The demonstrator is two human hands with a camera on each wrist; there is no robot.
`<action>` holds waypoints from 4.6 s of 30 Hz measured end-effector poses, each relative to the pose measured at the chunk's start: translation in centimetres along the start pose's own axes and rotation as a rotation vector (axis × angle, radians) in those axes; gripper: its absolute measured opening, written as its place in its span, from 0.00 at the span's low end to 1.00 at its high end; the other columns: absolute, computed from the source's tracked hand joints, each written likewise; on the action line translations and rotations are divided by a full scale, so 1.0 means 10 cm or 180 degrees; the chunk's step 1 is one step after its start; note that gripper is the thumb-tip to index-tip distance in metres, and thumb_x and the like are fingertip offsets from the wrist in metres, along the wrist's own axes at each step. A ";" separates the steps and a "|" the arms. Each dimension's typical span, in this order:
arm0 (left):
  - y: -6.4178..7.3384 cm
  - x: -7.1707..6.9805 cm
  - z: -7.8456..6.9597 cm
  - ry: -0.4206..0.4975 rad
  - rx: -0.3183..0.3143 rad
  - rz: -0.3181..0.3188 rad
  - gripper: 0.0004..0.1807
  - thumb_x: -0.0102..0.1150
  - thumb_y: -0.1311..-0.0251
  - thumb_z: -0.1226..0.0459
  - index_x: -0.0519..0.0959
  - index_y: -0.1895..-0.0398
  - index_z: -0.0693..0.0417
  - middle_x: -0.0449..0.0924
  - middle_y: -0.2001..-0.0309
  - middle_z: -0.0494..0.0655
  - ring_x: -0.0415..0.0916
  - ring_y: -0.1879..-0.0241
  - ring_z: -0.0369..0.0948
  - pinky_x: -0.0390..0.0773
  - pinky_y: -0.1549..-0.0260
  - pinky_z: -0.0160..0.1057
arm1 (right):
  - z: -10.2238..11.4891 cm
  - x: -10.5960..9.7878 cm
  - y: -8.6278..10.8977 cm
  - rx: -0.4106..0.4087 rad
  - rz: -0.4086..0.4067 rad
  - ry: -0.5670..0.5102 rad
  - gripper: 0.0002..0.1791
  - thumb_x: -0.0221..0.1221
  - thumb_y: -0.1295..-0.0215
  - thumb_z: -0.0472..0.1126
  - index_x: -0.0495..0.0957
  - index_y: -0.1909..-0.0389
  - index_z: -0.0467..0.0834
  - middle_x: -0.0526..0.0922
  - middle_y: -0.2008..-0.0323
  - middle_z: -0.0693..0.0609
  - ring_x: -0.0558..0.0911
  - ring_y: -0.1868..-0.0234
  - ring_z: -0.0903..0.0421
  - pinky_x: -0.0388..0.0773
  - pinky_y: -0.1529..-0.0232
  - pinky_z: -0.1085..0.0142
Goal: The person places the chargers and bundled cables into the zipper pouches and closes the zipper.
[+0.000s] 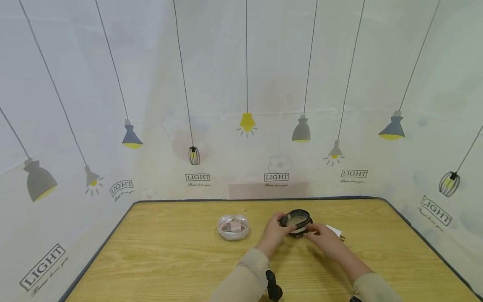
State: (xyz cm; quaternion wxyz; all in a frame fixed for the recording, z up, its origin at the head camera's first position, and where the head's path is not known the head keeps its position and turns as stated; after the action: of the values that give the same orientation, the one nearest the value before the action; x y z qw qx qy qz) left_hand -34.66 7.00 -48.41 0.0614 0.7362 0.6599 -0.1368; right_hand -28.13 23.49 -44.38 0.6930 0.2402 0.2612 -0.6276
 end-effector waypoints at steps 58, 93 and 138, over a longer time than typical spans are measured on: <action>0.45 -0.52 -0.06 0.0173 -0.0416 0.0417 0.09 0.57 0.41 0.72 0.82 0.59 0.67 0.80 0.67 0.46 0.74 0.71 0.37 0.78 0.71 0.35 | 0.20 0.20 0.19 -0.0137 0.0419 0.0031 0.38 0.62 0.34 0.41 0.57 0.28 0.34 0.84 0.61 0.51 0.82 0.57 0.51 0.76 0.54 0.49; 0.40 -0.34 0.14 0.0289 -0.0111 0.0726 0.24 0.62 0.40 0.74 0.75 0.39 0.59 0.77 0.60 0.53 0.78 0.65 0.40 0.82 0.66 0.38 | 0.04 -0.05 0.34 -0.0304 0.0167 0.0196 0.22 0.59 0.31 0.44 0.75 0.41 0.37 0.82 0.53 0.48 0.79 0.50 0.46 0.75 0.49 0.48; 0.56 -0.47 -0.05 -0.0130 -0.0151 0.0892 0.29 0.61 0.38 0.71 0.67 0.33 0.63 0.77 0.63 0.52 0.79 0.66 0.42 0.80 0.63 0.41 | -0.56 -0.61 0.24 0.0445 -0.0162 0.0749 0.14 0.66 0.42 0.42 0.84 0.64 0.32 0.84 0.66 0.43 0.79 0.62 0.46 0.74 0.58 0.48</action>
State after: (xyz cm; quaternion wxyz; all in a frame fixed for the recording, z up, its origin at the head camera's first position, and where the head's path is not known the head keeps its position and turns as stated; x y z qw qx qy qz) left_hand -29.49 1.93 -47.09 0.1108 0.8166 0.5523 -0.1262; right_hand -26.57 31.93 -44.48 0.6230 0.3531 0.3023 -0.6292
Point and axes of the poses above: each hand's wrist, its own y-axis away from the middle knuckle, its own x-axis out of the palm, z = x × y, the point moved 1 cm from there along -y, towards the middle knuckle
